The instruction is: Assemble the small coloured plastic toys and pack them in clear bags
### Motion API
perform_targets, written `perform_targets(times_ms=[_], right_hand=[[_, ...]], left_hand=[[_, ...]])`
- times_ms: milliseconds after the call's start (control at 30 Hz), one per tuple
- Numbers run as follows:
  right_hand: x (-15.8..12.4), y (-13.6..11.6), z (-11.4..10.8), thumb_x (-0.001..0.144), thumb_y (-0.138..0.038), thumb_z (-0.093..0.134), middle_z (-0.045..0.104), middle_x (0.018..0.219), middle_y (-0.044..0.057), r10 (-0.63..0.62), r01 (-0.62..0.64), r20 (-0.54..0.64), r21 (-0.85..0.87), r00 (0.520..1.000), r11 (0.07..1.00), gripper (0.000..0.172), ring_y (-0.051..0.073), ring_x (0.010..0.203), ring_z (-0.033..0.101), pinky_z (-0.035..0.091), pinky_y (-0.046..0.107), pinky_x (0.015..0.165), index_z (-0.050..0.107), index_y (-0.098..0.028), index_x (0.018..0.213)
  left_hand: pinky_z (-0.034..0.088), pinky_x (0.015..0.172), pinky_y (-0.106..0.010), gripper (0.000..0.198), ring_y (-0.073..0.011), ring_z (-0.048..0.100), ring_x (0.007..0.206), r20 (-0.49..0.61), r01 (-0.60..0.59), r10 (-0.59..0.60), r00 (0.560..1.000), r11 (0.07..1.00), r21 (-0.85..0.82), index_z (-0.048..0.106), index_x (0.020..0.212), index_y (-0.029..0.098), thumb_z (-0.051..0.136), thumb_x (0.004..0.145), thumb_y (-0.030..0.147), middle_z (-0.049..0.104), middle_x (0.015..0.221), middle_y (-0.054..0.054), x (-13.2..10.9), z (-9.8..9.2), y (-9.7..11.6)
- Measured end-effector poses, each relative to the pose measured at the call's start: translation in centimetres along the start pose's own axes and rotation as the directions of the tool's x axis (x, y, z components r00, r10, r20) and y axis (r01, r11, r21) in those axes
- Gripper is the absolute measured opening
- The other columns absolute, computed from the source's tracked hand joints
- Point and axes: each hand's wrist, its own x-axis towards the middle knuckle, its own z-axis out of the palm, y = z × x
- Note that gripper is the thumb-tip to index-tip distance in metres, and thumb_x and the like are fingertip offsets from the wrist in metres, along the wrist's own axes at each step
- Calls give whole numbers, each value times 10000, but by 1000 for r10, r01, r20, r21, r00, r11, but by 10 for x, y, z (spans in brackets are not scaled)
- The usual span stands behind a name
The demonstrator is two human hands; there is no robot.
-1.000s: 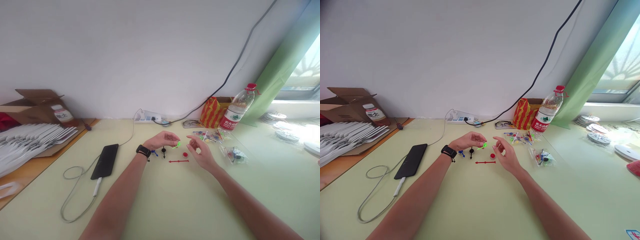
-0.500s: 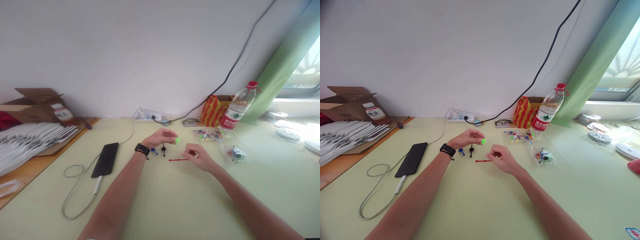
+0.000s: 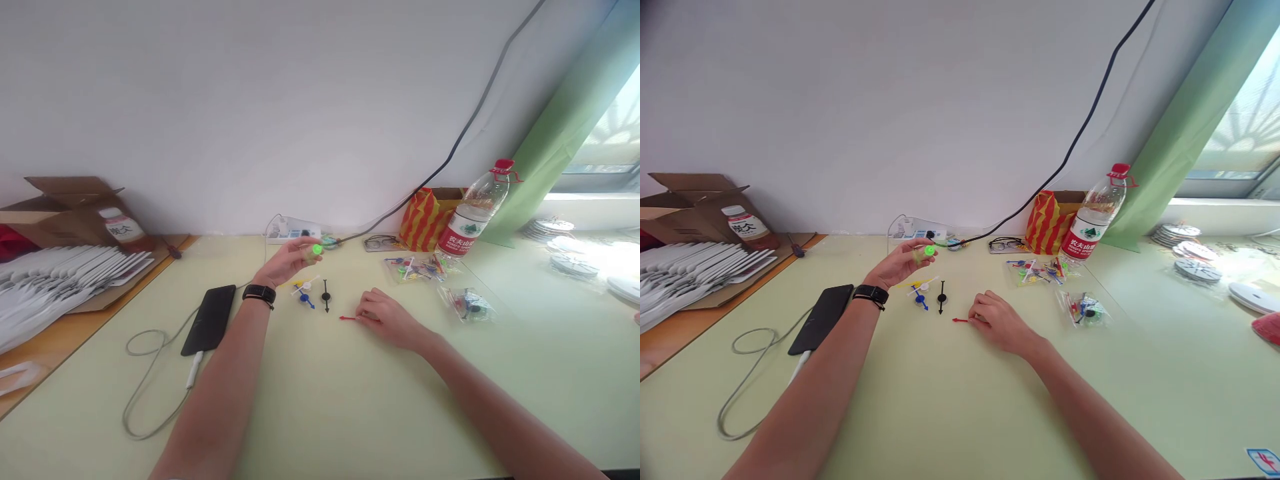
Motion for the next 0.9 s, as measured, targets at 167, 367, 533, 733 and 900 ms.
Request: perform_targets(times_ms=[167,367,533,733,900], right_hand=[[-1,4,-4,1084,-257,438,662,962,57,108,-99,-92,101,990,990,163,230,882,595,497,390,777,554,-237,971],[-4,22,-7,1071,-280,433,661,976,48,250,-204,-208,217,946,955,124,210,846,634,518,354,733,548,-242,1098],[-3,33,-7,993,-239,514,663,1073,79,248,-204,-246,191,937,960,168,225,931,659,543,354,757,621,-237,1122],[-1,27,-8,923,-218,586,695,950,42,260,-208,-155,287,953,935,94,196,808,664,528,322,683,674,-230,953],[0,24,-16,896,-246,635,735,896,37,294,-251,-101,305,951,919,92,210,812,675,536,340,724,725,-230,907]], left_hand=[[552,1002,-338,419,-197,763,1009,-19,27,-26,999,997,77,761,1139,180,906,784,347,792,1103,-101,-1,-4,3],[580,948,-417,380,-250,771,967,92,100,-146,985,915,390,728,929,135,925,729,391,786,1002,-138,6,16,-10],[581,796,-330,325,-229,758,903,199,-4,-177,964,738,675,672,803,155,888,702,376,794,983,-122,15,38,-28],[539,690,-299,180,-221,710,801,199,-51,-176,964,613,789,752,788,158,820,662,268,785,876,-81,17,49,-37],[540,799,-315,271,-261,687,995,136,-68,-96,986,515,854,810,935,190,705,685,183,781,1039,-77,19,45,-31]])
